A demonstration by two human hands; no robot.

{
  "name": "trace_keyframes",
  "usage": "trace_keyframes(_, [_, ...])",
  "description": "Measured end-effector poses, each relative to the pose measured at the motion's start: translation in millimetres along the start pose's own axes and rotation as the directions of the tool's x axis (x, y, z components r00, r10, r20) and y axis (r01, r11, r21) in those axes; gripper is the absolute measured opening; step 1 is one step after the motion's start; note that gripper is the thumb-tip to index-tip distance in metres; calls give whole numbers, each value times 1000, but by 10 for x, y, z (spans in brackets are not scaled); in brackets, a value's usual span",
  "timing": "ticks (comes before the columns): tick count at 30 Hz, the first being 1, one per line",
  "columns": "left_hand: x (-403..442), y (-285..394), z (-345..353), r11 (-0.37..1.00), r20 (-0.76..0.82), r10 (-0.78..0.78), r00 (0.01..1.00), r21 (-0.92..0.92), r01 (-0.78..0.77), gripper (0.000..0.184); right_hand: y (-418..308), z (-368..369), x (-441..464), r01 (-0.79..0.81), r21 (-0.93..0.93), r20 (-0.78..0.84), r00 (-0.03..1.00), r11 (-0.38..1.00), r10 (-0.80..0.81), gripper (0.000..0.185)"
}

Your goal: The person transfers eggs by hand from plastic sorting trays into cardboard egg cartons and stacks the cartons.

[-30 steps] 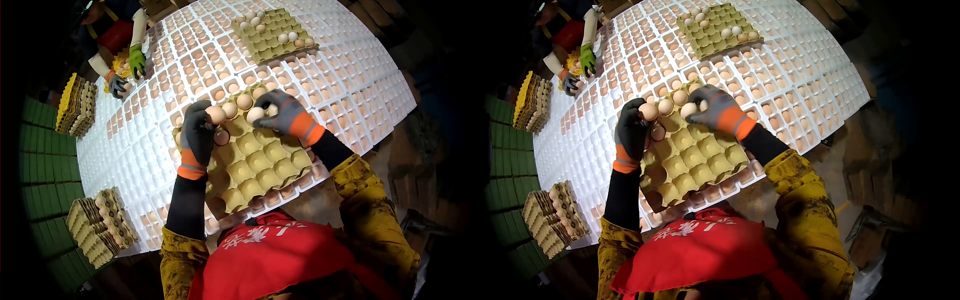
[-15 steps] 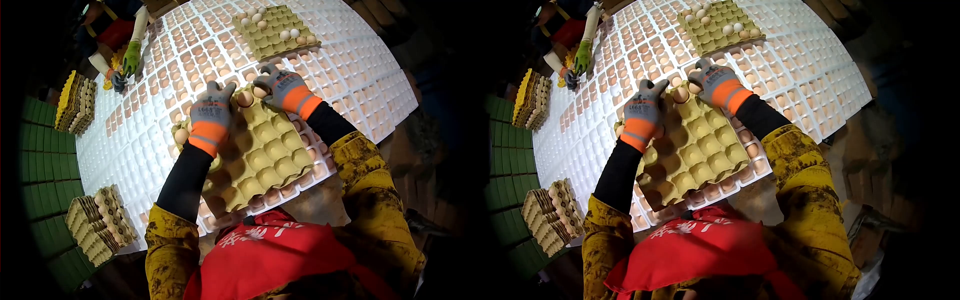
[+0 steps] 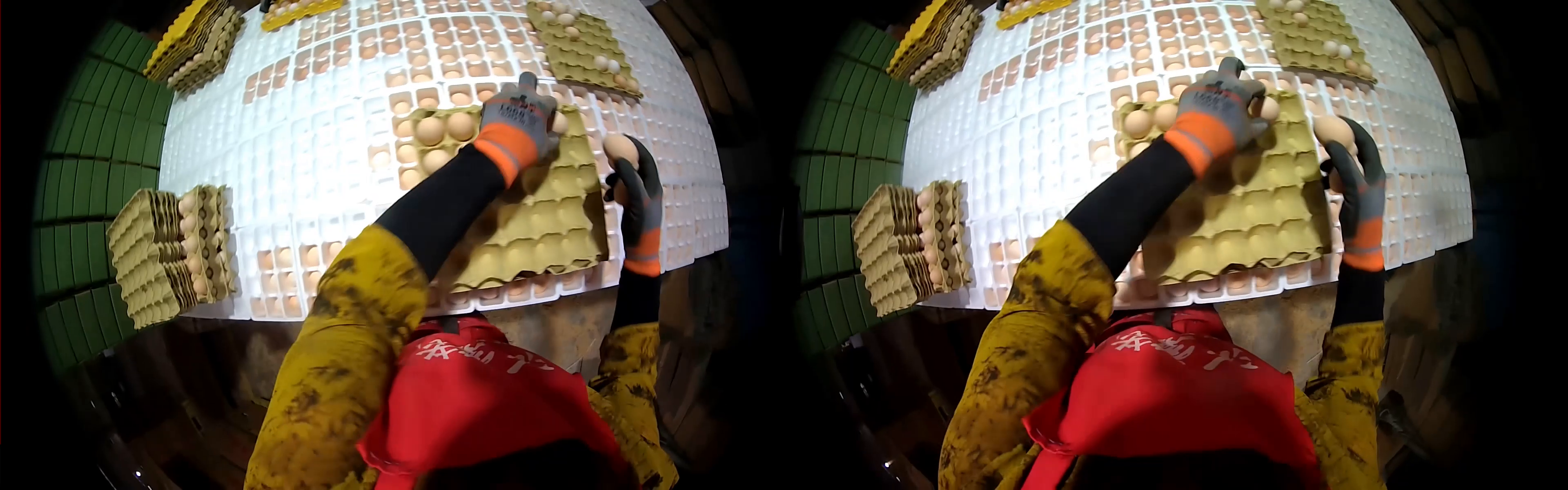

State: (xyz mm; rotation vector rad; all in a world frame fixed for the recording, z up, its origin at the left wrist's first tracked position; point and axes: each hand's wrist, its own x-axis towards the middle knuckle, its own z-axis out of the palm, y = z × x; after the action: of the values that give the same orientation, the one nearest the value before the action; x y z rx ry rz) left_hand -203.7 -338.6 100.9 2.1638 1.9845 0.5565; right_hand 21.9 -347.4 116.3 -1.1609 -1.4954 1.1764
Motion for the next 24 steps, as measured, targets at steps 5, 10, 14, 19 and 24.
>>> trace_keyframes(5, [-1700,-785,-737,893,-248,-79,966,-448,-42,52,-379,808,-849,1,39,200,980,999,-9,52])
trace_keyframes(10, [-3468,-2470,-631,852,-326,-511,795,-314,419,40,-298,2417,-1421,346,-161,599,779,924,-187,55])
trace_keyframes(14, [-3824,-2859,-568,813,-274,-557,784,-372,447,40,117,3494,-1594,409,-559,611,792,721,24,47])
trace_keyframes(19, [-3706,-2882,-296,853,-53,-519,853,38,521,48,381,4000,-1549,340,-701,547,820,627,166,39])
trace_keyframes(24, [-3877,-3150,-446,843,31,-537,843,-3,538,47,801,3906,-1576,171,-516,417,906,839,72,36])
